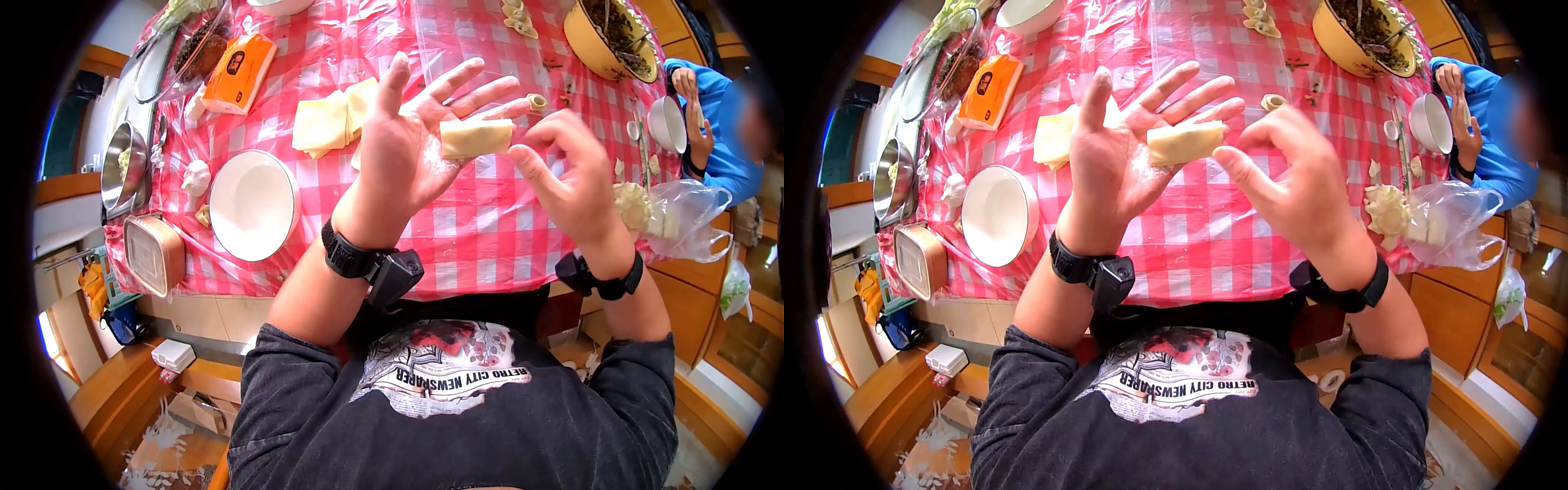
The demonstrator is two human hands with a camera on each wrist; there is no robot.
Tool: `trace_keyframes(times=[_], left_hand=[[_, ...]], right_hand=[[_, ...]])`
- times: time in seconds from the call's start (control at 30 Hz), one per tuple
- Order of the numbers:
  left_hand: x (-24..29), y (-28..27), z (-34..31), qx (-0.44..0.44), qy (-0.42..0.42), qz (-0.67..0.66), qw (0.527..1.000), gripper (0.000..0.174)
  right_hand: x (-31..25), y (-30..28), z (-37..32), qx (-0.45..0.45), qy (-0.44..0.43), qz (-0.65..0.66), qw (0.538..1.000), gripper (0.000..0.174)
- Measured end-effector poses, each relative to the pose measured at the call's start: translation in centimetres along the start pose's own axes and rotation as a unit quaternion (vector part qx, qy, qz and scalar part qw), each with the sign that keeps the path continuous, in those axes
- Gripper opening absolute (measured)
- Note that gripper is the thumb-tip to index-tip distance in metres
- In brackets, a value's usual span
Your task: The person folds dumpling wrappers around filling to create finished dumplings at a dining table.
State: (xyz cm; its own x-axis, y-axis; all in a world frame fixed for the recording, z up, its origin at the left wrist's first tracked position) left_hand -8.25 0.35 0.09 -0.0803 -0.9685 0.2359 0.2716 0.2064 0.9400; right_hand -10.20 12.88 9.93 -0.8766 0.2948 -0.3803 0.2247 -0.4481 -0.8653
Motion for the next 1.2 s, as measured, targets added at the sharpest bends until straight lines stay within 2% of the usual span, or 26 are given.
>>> trace_keyframes(times=[0.03, 0.07, 0.1, 0.13, 0.2, 0.47, 0.73, 1.07, 1.2], left_hand=[[0.0, 0.2, 0.0, 0.001, -0.001, 0.001, 1.000, 0.093], [0.1, 0.3, 0.1, -0.004, -0.002, 0.003, 1.000, 0.093], [0.1, 0.3, 0.2, -0.007, 0.003, -0.005, 1.000, 0.093], [0.1, 0.4, 0.1, -0.008, 0.008, -0.016, 1.000, 0.093], [0.0, 0.6, 0.2, -0.014, 0.007, -0.028, 0.999, 0.093], [0.3, 0.8, 0.1, -0.008, 0.010, 0.035, 0.999, 0.095], [0.3, 0.8, 0.1, -0.021, 0.020, 0.019, 0.999, 0.095], [0.5, 0.9, 0.0, -0.010, 0.025, 0.047, 0.999, 0.094], [0.5, 0.7, 0.0, -0.009, 0.025, 0.027, 0.999, 0.093]], right_hand=[[1.7, 1.4, -0.2, -0.062, 0.105, 0.101, 0.987, 0.023], [3.3, 3.2, -0.9, -0.120, 0.205, 0.200, 0.951, 0.026], [4.6, 5.1, -2.0, -0.133, 0.267, 0.314, 0.901, 0.032], [4.7, 5.6, -2.3, -0.131, 0.269, 0.312, 0.902, 0.032], [5.1, 7.3, -2.8, -0.101, 0.311, 0.470, 0.820, 0.037], [4.6, 7.1, -2.4, -0.071, 0.292, 0.484, 0.822, 0.025], [4.2, 6.9, -2.2, -0.016, 0.276, 0.489, 0.827, 0.016], [4.2, 7.2, -2.5, 0.007, 0.273, 0.501, 0.821, 0.016], [4.3, 7.4, -2.9, -0.009, 0.287, 0.487, 0.825, 0.023]])
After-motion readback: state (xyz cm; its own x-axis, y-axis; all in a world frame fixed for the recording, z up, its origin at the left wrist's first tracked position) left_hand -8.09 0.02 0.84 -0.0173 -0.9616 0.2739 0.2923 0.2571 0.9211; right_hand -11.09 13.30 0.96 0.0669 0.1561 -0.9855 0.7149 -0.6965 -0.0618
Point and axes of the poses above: each hand's wrist, its own z-axis towards the middle knuckle, its own y-axis out of the palm, x = y × z, the point moved 9 cm from there along z, towards the middle knuckle, and after that the axes turned 14 degrees about -x, right-handed, at the moved point
